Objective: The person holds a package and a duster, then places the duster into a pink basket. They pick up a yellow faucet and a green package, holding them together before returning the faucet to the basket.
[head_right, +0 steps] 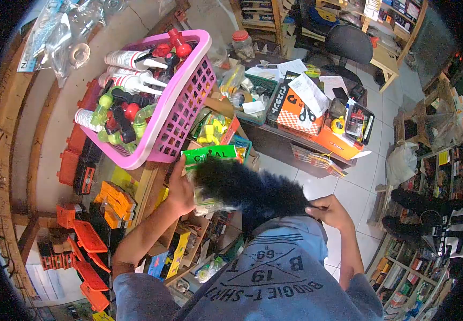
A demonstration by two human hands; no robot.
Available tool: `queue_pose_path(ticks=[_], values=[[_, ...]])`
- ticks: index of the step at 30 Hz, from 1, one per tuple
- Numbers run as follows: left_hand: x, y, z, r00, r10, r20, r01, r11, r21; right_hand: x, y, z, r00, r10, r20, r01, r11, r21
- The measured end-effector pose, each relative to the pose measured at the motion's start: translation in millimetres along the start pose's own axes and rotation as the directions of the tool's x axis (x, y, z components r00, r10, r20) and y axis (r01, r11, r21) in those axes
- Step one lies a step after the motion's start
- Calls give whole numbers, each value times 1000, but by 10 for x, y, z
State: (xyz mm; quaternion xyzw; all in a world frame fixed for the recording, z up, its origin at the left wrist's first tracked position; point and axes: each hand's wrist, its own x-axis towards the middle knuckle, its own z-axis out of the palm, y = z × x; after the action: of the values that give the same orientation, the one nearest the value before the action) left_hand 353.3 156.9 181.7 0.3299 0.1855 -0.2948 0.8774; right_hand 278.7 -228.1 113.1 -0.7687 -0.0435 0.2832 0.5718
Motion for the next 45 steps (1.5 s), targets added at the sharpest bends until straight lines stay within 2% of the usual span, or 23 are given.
queue_pose_path(ticks=[3,5,6,8,10,12,14,15,18,20,22,24,25,27,30,32,34,36,38,40,41,43,45], values=[[-4,-6,25,1000,11,-16,-10,1000,13,29,102,2,997,2,-77,2,999,50],[2,-15,64,996,24,-84,-22,1000,21,10,29,-40,997,-54,63,55,998,-26],[33,-20,-3,999,6,-53,-6,1000,-8,13,26,-31,997,-53,63,55,998,-26],[-1,3,45,998,-50,-33,48,998,-43,23,10,-1,997,-80,7,80,996,-43],[13,-9,41,1000,-3,1,3,1000,-29,29,-13,16,997,-58,-53,55,997,-52],[66,-11,-204,999,-28,31,28,1000,-6,39,-32,-6,993,-40,-110,33,998,-58],[15,-14,4,999,-26,-42,25,1000,-9,33,-35,-71,998,-56,38,59,995,-84],[0,-8,48,999,-19,-46,21,999,34,36,-38,-66,998,-56,38,59,995,-84],[5,-19,25,998,-41,-44,41,999,15,48,-42,-50,995,-97,-23,96,994,-53],[11,-32,23,999,-34,-39,34,999,8,63,-37,-56,988,-70,-140,59,995,-78],[19,-30,26,999,-17,-28,17,1000,-1,71,-61,-113,992,-87,-93,75,990,-121],[0,-19,70,993,-23,-120,25,999,22,71,-54,-144,988,-145,45,149,983,-107],[-2,-24,83,995,-16,-96,19,1000,22,76,-62,-136,989,-144,45,148,983,-107],[-3,-28,50,997,-9,-74,11,1000,21,97,-83,-101,992,-85,-96,75,992,-100],[-8,-14,-5,999,-53,5,53,999,1,120,-38,-128,993,-99,-65,90,988,-124],[-23,-18,117,987,-15,-159,26,997,68,124,-83,-132,994,-101,-36,98,991,-92],[-14,-14,53,989,-49,-142,54,998,35,112,-168,-117,995,-100,-7,99,993,-61],[35,-36,-109,998,-60,-4,60,997,39,116,-267,-69,984,-66,-167,51,994,-94],[-31,-20,24,997,-66,-47,70,995,70,129,-148,-125,991,-90,-102,79,990,-113],[-56,-17,149,982,-47,-181,64,994,86,143,-82,-120,993,-112,-38,107,986,-130],[-27,-26,94,993,-83,-85,88,994,59,143,-76,-97,991,-119,-59,111,987,-120],[7,-21,-49,994,-85,-69,91,993,80,140,-124,-55,989,-123,-79,114,987,-111],[19,-46,-95,996,-76,-46,79,995,65,139,-222,-1,976,-86,-200,73,995,-74]])
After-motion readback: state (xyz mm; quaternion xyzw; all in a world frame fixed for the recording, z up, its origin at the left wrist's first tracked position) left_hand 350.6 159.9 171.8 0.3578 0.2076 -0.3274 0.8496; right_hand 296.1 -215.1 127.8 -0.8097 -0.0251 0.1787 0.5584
